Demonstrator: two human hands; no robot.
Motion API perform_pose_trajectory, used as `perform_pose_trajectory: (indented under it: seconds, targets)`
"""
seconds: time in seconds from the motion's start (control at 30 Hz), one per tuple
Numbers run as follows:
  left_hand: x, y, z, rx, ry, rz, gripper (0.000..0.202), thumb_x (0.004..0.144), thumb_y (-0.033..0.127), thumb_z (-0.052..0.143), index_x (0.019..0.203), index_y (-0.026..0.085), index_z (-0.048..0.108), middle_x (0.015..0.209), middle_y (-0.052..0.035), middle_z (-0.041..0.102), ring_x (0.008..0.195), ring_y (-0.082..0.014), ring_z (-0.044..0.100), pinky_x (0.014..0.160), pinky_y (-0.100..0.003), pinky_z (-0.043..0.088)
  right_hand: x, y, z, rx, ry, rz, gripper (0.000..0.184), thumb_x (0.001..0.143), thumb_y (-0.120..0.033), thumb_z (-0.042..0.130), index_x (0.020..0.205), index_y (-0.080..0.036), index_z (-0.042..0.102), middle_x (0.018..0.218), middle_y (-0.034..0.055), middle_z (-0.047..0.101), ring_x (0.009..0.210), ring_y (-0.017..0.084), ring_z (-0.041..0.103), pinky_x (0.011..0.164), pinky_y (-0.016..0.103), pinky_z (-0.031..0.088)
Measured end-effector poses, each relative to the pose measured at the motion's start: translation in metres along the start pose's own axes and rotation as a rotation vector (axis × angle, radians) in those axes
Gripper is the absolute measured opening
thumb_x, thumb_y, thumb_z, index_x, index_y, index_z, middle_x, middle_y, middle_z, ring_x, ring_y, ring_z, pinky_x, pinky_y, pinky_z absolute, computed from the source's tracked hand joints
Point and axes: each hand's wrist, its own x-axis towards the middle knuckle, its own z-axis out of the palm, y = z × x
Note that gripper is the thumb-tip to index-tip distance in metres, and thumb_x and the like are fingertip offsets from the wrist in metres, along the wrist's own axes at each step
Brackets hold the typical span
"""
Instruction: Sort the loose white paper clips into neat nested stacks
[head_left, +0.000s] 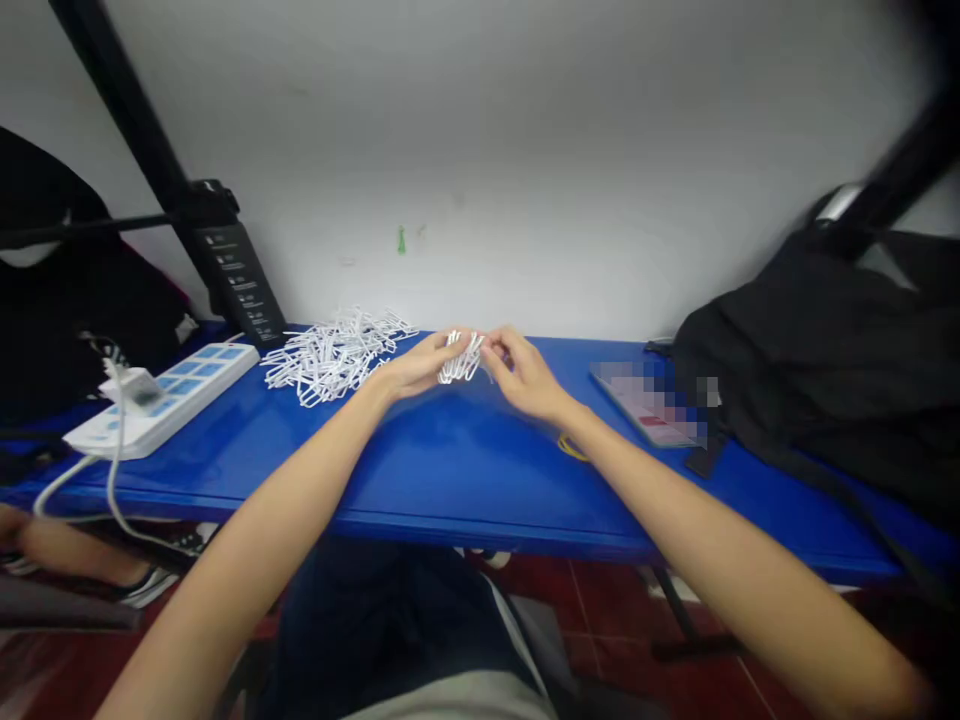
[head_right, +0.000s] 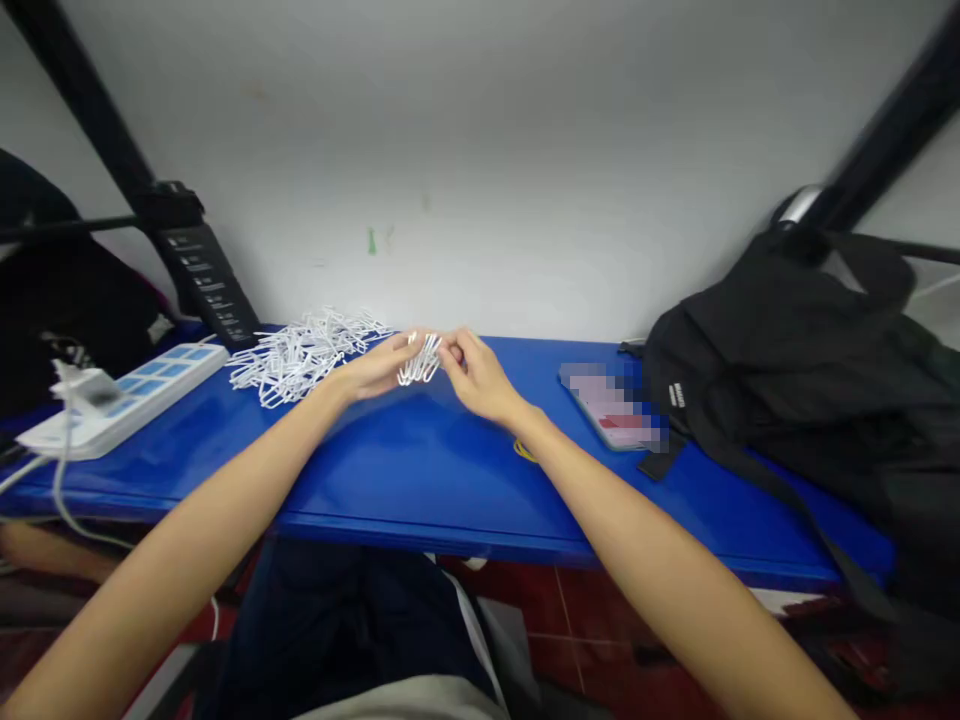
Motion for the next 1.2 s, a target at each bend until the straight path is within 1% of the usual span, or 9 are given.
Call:
perform_pose_trajectory:
  seconds: [0.17,0.37,0.47,0.63,0.77,0.87,0.97,1.1,1.2]
  targets:
    - [0.005,-0.002,0.002,-0.031,0.066,0.025,0.056,0.08,0.057,0.087,0.113,0.013,0.077,0.106,-0.0095,0.076,0.088,-0.0161,0.067,0.084,-0.028,0.051,-0.001,-0.005,-0.002,-0.157,-0.097,-0.12,0.015,0.109,-0.034,0.045,0.101,-0.024,0.053,0.094,0.0045,0.056,0.078,0.02,0.052,0.074,0.035,0.043]
    - [0.003,0.001,0.004,-0.055,0.028,0.026,0.05,0.075,0.03,0.095,0.118,0.014,0.076,0.111,-0.0096,0.077,0.095,-0.0177,0.07,0.09,-0.029,0.05,-0.003,-0.006,-0.005,-0.25,-0.158,-0.148,0.011,0.109,-0.031,0.044,0.104,-0.025,0.053,0.102,0.0079,0.062,0.083,0.022,0.058,0.074,0.035,0.044]
    - [0.001,0.001,0.003,-0.06,0.003,0.012,0.054,0.073,0.022,0.094,0.123,0.015,0.075,0.117,-0.0107,0.076,0.099,-0.019,0.071,0.092,-0.03,0.05,-0.003,-0.004,-0.006,-0.254,-0.128,-0.14,0.011,0.107,-0.032,0.048,0.103,-0.024,0.055,0.1,0.0071,0.062,0.083,0.022,0.058,0.075,0.035,0.044]
    - [-0.001,0.001,0.006,0.072,-0.021,-0.037,0.064,0.069,0.015,0.09,0.129,0.019,0.068,0.111,-0.0074,0.073,0.096,-0.0188,0.07,0.088,-0.031,0.052,0.0,0.0,-0.009,-0.077,0.088,0.012,0.021,0.107,-0.042,0.051,0.113,-0.023,0.06,0.102,0.0068,0.06,0.087,0.021,0.059,0.075,0.035,0.048]
    - [-0.003,-0.004,0.019,0.222,-0.021,-0.002,0.069,0.064,0.008,0.087,0.126,0.02,0.06,0.116,-0.0058,0.068,0.098,-0.0189,0.066,0.083,-0.03,0.051,0.0,-0.001,-0.01,-0.05,-0.012,0.03,0.033,0.107,-0.049,0.053,0.127,-0.025,0.062,0.117,0.0087,0.062,0.104,0.024,0.062,0.089,0.039,0.051]
    - [-0.004,-0.01,0.028,0.319,0.031,-0.011,0.07,0.061,0.009,0.088,0.121,0.019,0.053,0.11,-0.0039,0.064,0.09,-0.0172,0.063,0.077,-0.03,0.049,-0.001,-0.003,-0.009,-0.117,-0.129,-0.01,0.03,0.105,-0.048,0.056,0.122,-0.025,0.066,0.116,0.0083,0.064,0.108,0.026,0.062,0.098,0.043,0.048]
    - [-0.004,-0.015,0.032,0.328,0.047,-0.012,0.071,0.059,0.01,0.09,0.114,0.021,0.047,0.102,-0.0002,0.061,0.085,-0.0146,0.062,0.075,-0.029,0.047,-0.001,-0.001,-0.009,-0.158,-0.159,-0.045,0.025,0.105,-0.045,0.057,0.112,-0.024,0.069,0.11,0.0082,0.064,0.102,0.025,0.062,0.094,0.042,0.048]
    - [-0.003,-0.017,0.027,0.13,-0.066,-0.076,0.072,0.057,0.004,0.083,0.115,0.025,0.045,0.091,0.005,0.063,0.076,-0.0123,0.062,0.074,-0.028,0.045,0.002,0.003,-0.01,-0.098,-0.155,-0.111,0.019,0.102,-0.035,0.057,0.092,-0.023,0.067,0.093,0.0047,0.061,0.085,0.021,0.057,0.079,0.035,0.046]
    - [-0.001,-0.014,0.017,-0.03,-0.111,-0.126,0.067,0.057,0.002,0.075,0.116,0.025,0.054,0.088,0.0033,0.068,0.074,-0.0127,0.063,0.073,-0.027,0.044,0.004,0.004,-0.011,-0.057,-0.103,-0.111,0.022,0.101,-0.032,0.054,0.081,-0.022,0.061,0.082,0.0017,0.057,0.074,0.018,0.051,0.072,0.033,0.042]
